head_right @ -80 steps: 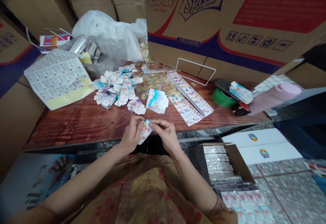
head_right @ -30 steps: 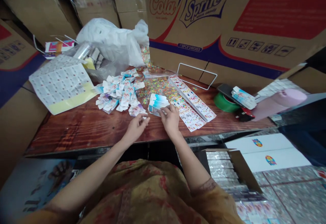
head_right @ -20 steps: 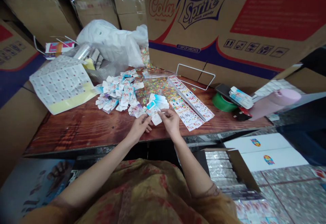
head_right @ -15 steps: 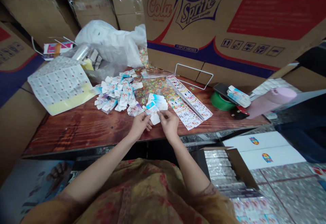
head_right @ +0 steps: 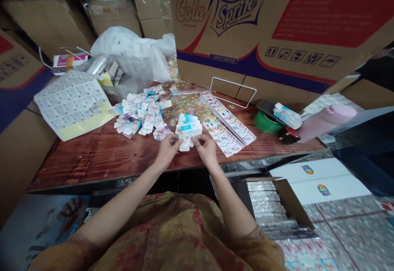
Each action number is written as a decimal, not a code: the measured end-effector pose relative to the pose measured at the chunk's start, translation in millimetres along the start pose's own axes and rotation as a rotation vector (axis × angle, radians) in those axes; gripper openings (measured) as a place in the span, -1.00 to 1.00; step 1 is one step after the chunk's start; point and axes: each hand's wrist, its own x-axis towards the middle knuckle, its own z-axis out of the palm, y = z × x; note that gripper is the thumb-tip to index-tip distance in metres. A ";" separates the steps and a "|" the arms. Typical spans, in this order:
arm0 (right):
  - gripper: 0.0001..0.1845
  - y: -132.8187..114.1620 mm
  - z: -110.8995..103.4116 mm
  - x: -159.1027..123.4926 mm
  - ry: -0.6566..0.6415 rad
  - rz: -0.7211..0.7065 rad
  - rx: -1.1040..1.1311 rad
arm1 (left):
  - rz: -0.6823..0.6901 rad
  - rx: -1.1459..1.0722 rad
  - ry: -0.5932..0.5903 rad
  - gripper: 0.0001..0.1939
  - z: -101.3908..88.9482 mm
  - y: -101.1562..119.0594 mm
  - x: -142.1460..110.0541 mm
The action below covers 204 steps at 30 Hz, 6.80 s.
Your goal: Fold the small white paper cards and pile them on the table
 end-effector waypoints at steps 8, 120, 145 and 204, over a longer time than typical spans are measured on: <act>-0.73 -13.8 0.5 -11.0 0.094 -0.380 -0.565 | -0.083 -0.155 -0.112 -0.82 0.2 7.3 -3.5; -0.63 -63.2 2.9 -61.0 -0.117 0.374 0.765 | 0.033 -0.211 -0.314 -0.56 -30.5 47.0 -69.7; -0.91 -65.7 2.6 -70.2 -0.064 0.145 0.496 | 0.356 0.140 -0.122 -0.89 -32.8 39.7 -71.5; -0.83 -67.6 10.0 -24.7 -0.159 -0.556 -0.657 | -0.038 -0.157 -0.307 -0.80 -32.8 35.5 -42.6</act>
